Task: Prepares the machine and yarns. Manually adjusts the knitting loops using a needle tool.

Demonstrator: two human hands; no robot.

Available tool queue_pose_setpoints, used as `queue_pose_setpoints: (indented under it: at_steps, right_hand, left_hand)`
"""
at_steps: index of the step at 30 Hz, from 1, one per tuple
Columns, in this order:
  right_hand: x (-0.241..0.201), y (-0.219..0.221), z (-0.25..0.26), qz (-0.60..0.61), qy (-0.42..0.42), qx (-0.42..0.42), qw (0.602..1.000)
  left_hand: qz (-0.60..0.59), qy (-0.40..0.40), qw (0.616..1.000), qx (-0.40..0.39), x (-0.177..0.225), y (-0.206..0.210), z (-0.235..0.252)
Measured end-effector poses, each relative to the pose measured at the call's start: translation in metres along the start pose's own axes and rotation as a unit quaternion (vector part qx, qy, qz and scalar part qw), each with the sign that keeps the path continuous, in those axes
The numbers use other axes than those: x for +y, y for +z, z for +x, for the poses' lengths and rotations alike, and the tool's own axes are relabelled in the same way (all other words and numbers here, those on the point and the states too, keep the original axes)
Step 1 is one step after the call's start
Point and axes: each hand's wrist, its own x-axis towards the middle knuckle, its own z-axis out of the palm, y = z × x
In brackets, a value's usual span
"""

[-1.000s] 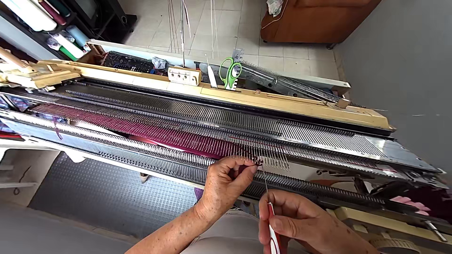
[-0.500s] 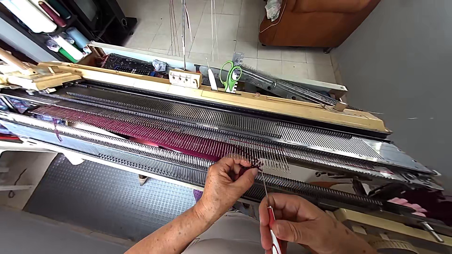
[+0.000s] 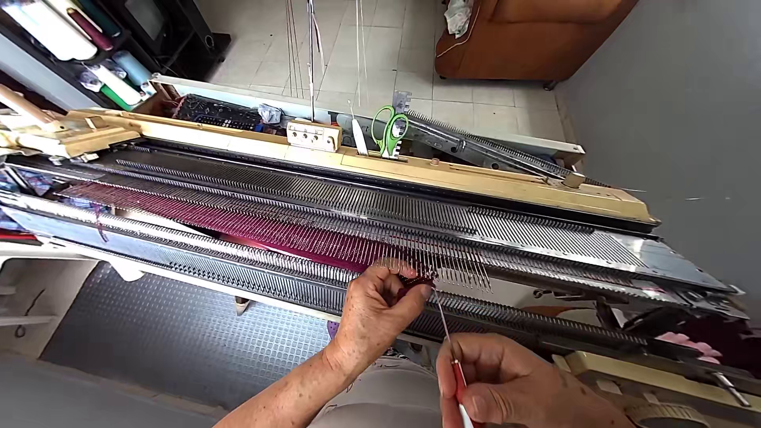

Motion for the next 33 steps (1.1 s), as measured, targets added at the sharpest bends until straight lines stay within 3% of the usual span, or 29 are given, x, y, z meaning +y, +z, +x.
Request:
queue_pose_setpoints:
  at_steps: [6,12,23,30,33]
  right_hand:
    - [0.013,-0.028,0.025,0.014,-0.011,0.039,0.999]
    - [0.005,-0.002,0.012,0.022,0.011,0.041,0.999]
    - [0.001,0.004,0.014,0.031,0.023,0.035,0.999]
    - [0.013,-0.025,0.043,0.041,0.026,0.091,0.995]
    - [0.01,-0.016,0.031,0.02,0.004,0.067,0.998]
  left_hand:
    - [0.003,-0.009,1.0,-0.012,0.001,-0.006,0.001]
    - [0.003,0.001,1.0,-0.003,-0.003,-0.006,0.003]
    - [-0.003,-0.006,1.0,0.001,0.001,-0.003,0.002]
    - [-0.001,-0.024,1.0,-0.004,0.006,-0.003,0.0]
    - [-0.007,-0.019,1.0,-0.009,0.005,-0.003,0.001]
